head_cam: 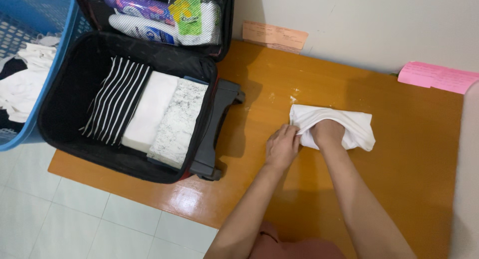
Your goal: The person folds a white shirt on a table and places it into an open suitcase.
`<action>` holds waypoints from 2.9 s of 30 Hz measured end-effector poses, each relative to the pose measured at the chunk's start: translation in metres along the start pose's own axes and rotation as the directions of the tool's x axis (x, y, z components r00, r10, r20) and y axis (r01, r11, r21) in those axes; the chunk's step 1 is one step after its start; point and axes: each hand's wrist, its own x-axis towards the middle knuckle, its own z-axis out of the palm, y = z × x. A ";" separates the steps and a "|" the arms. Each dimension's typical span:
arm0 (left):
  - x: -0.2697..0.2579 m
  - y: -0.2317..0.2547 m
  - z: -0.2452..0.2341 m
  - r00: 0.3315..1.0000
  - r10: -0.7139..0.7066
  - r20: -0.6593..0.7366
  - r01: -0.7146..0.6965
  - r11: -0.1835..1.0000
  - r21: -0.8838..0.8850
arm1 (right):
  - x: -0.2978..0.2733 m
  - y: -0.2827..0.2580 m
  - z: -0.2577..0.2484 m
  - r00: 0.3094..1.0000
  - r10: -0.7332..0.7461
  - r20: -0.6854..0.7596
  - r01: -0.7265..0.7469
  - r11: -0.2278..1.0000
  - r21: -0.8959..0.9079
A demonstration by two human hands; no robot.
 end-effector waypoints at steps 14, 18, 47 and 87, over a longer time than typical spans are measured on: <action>-0.011 -0.036 0.025 0.986 -0.047 0.157 0.042 0.998 0.037 | -0.001 0.039 0.057 0.903 0.205 -0.379 0.071 0.797 0.600; -0.019 -0.036 0.017 0.989 -0.082 0.120 0.079 0.996 0.030 | -0.009 0.027 0.059 0.895 0.162 -0.416 0.140 0.783 0.607; -0.039 0.024 0.056 0.877 0.354 0.326 -0.342 0.935 -0.094 | -0.045 0.092 -0.001 0.943 -0.278 -0.185 0.310 0.934 0.176; 0.096 0.019 0.134 0.914 -0.047 0.403 -0.030 0.983 0.183 | -0.058 0.150 -0.042 0.983 0.163 -0.085 -0.144 0.971 0.190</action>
